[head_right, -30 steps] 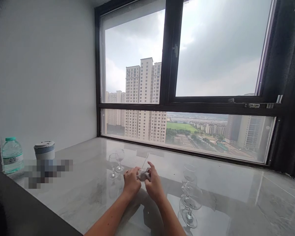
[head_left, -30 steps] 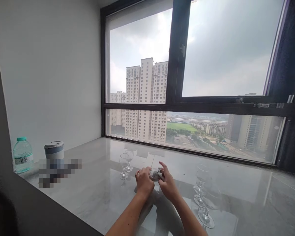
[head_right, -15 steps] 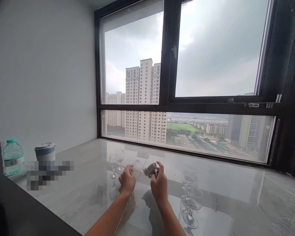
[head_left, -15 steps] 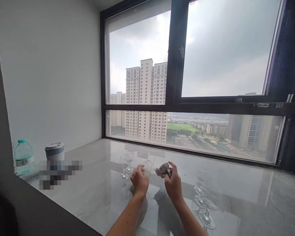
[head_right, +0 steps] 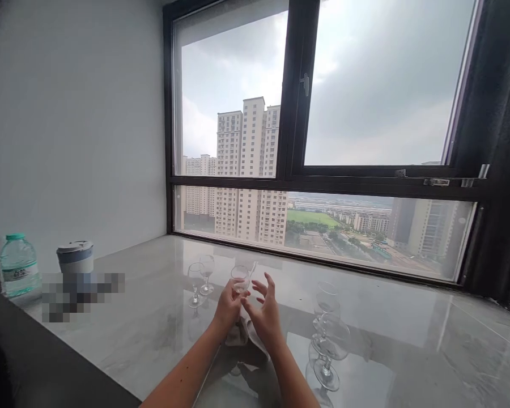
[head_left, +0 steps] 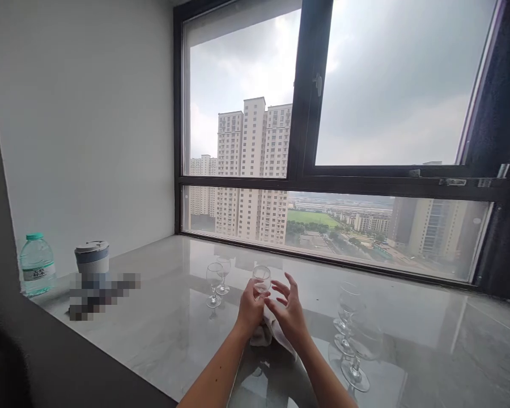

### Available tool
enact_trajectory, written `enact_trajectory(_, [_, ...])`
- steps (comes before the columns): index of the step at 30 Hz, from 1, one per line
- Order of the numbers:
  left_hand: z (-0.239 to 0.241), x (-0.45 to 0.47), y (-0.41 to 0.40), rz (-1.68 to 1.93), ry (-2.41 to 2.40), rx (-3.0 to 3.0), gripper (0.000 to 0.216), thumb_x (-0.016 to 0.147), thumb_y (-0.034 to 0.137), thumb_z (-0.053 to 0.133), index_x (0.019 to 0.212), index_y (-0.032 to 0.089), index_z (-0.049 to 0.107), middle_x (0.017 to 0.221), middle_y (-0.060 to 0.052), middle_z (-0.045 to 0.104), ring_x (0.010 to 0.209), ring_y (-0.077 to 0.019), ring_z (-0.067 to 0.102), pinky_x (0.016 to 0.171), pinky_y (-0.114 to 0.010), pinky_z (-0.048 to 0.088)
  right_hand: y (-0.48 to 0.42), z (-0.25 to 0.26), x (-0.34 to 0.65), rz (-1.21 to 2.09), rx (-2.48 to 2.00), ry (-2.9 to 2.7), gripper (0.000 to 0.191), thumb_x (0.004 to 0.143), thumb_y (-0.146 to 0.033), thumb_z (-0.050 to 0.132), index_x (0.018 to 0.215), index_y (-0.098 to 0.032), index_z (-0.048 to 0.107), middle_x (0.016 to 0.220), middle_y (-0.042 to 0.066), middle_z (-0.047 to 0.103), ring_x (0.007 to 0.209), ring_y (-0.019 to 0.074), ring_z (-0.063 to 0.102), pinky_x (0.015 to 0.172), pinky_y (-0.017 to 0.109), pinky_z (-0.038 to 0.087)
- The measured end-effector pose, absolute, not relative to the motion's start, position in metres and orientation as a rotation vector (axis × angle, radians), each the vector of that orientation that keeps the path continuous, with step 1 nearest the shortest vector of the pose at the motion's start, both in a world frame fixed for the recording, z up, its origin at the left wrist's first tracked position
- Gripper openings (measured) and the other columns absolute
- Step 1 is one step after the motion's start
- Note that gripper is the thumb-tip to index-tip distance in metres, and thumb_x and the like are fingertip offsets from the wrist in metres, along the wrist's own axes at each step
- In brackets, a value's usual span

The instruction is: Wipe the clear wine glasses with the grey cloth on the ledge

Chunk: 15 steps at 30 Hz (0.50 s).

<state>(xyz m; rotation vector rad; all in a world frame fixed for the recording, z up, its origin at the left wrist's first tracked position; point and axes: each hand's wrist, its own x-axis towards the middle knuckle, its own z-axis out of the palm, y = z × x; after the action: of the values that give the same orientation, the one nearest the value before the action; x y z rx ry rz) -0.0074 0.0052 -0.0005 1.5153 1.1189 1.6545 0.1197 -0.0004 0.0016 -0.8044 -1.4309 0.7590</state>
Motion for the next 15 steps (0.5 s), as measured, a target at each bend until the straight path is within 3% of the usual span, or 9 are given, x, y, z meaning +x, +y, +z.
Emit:
enact_trajectory(5, [-0.009,-0.001,0.004,1.429,1.079,1.751,0.034,0.08,0.016,0.054,0.113,0.022,0.059,0.108,-0.003,0.073,0.101,-0.0182,0.069,0.093,-0.033,0.053,0.003,-0.001,0.119,0.745,-0.74,-1.393,0.082,0.078,-0.036,0.072,0.146,-0.024,0.028,0.12,0.013,0.067,0.11,0.0254,0.065,0.089,0.044,0.055])
enact_trajectory(9, [-0.01,-0.002,0.003,1.437,1.281,1.894,0.041,0.075,0.014,0.059,0.115,0.023,0.06,0.117,-0.004,0.069,0.108,-0.0196,0.063,0.099,-0.035,0.048,0.006,-0.002,0.121,0.635,-0.812,-1.341,0.083,0.076,-0.042,0.073,0.145,-0.025,0.029,0.121,0.011,0.067,0.106,0.024,0.065,0.084,0.041,0.057])
enact_trajectory(12, [-0.005,-0.005,0.0,1.545,1.381,1.906,0.045,0.07,0.008,0.058,0.113,0.021,0.061,0.109,-0.004,0.066,0.099,-0.0183,0.063,0.093,-0.032,0.05,0.009,-0.001,0.128,0.56,-0.921,-1.229,0.083,0.076,-0.049,0.07,0.144,-0.025,0.029,0.123,0.012,0.065,0.102,0.0234,0.065,0.077,0.037,0.057])
enact_trajectory(15, [0.006,-0.01,-0.007,1.766,1.486,1.814,0.028,0.078,0.008,0.049,0.099,0.021,0.061,0.096,-0.004,0.065,0.087,-0.0173,0.062,0.084,-0.029,0.05,0.014,-0.002,0.138,0.492,-1.032,-1.144,0.084,0.075,-0.051,0.069,0.143,-0.023,0.028,0.124,0.014,0.063,0.102,0.0252,0.064,0.077,0.037,0.055])
